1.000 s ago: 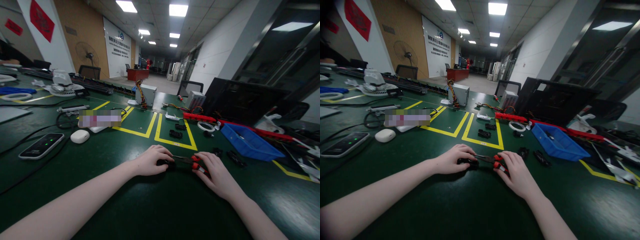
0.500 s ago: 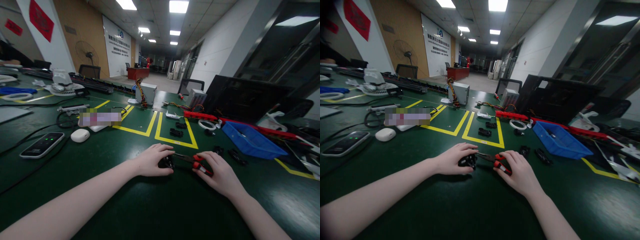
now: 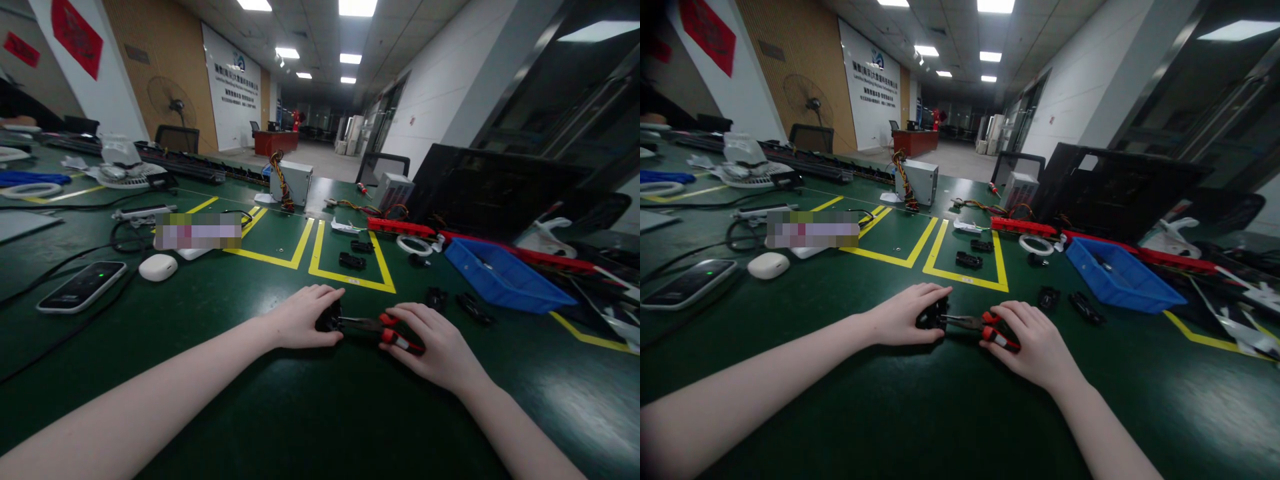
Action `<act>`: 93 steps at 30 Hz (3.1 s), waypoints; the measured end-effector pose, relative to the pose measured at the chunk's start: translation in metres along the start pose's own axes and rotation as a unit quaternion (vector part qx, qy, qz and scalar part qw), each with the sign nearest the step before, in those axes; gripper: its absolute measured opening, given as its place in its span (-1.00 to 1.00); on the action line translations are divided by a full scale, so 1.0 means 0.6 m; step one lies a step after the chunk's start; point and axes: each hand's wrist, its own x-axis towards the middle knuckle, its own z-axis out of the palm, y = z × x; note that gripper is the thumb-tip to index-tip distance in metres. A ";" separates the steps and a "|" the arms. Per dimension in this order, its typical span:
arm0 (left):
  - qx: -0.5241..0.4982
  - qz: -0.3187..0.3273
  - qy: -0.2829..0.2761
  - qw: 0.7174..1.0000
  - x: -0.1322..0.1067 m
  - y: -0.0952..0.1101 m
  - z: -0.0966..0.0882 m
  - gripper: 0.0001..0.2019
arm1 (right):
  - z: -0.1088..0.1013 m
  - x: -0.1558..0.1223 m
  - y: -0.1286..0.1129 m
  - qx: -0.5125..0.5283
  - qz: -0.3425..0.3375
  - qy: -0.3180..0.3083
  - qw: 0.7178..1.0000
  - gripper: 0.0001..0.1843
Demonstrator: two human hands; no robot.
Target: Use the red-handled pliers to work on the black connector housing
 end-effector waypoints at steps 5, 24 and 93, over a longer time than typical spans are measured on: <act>0.024 0.024 -0.006 0.999 -0.001 0.005 -0.002 -0.24 | 0.002 0.003 -0.006 -0.008 -0.016 0.012 1.000 -0.55; 0.057 0.052 -0.023 0.997 -0.001 0.008 -0.004 -0.29 | 0.006 0.006 -0.020 0.001 -0.046 0.026 0.999 -0.58; -0.158 0.057 0.021 0.986 -0.002 0.002 -0.013 -0.51 | 0.004 0.002 -0.010 0.032 0.028 0.040 0.998 -0.55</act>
